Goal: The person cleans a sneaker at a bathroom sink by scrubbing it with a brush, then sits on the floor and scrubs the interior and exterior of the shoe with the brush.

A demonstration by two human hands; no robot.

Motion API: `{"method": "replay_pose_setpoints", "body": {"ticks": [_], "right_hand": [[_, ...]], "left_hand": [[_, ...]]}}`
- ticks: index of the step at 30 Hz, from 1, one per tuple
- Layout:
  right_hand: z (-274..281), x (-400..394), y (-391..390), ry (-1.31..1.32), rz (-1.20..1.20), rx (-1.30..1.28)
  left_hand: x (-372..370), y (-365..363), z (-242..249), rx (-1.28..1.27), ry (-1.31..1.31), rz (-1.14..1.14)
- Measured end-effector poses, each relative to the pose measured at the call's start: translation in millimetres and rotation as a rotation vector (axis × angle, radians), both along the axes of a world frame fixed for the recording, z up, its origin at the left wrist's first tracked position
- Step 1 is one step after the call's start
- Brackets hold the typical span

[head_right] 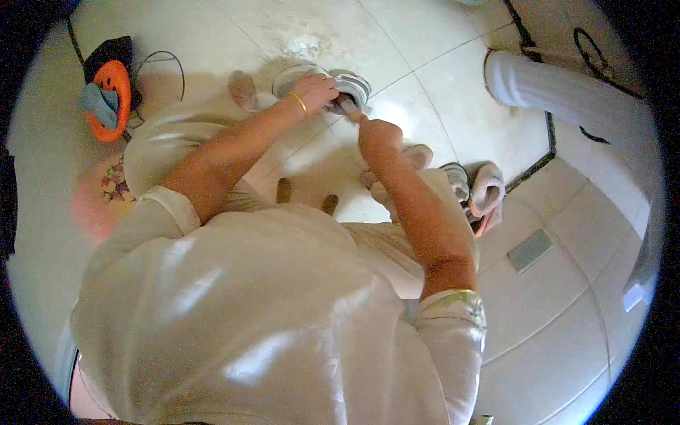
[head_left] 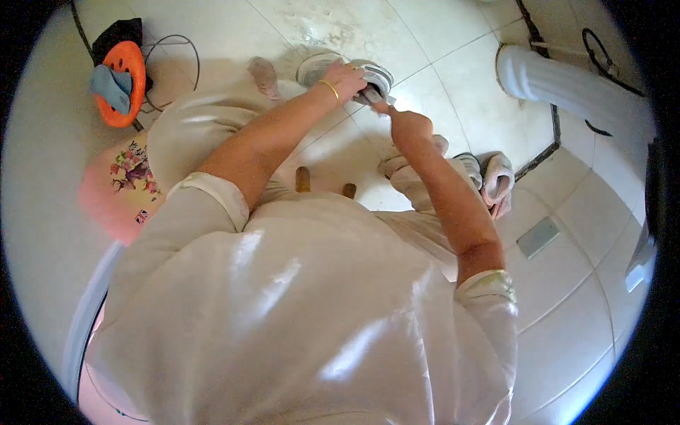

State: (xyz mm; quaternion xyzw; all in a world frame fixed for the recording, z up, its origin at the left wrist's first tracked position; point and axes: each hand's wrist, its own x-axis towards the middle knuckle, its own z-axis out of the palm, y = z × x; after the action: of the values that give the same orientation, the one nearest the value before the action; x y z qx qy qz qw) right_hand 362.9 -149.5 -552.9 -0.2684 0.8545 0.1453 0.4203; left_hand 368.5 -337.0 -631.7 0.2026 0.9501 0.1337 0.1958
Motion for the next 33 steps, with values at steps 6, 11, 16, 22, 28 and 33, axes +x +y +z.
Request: {"method": "replay_pose_setpoints", "body": {"ticks": [6, 11, 16, 22, 28, 33], "right_hand": [[-11.7, 20.9, -22.3, 0.233, 0.026, 0.028], [-40.0, 7.9, 42.1, -0.044, -0.42, -0.577], [-66.6, 15.0, 49.8, -0.055, -0.459, -0.507], [-9.7, 11.6, 14.3, -0.082, -0.699, -0.732], [18.2, 6.2, -27.5, -0.12, -0.925, -0.864], [37.6, 15.8, -28.4, -0.042, -1.086, -1.198]], "left_hand": [[-3.8, 6.8, 8.9, 0.002, -0.068, 0.03], [-12.5, 15.3, 2.6, 0.011, -0.003, -0.03], [-34.3, 28.9, 33.2, -0.078, -0.176, -0.14], [-56.5, 17.9, 99.9, -0.141, 0.043, -0.419], [-62.2, 27.1, 153.3, -0.265, 0.056, -0.558], [-68.6, 35.5, 204.0, -0.047, 0.174, -0.462]]}}
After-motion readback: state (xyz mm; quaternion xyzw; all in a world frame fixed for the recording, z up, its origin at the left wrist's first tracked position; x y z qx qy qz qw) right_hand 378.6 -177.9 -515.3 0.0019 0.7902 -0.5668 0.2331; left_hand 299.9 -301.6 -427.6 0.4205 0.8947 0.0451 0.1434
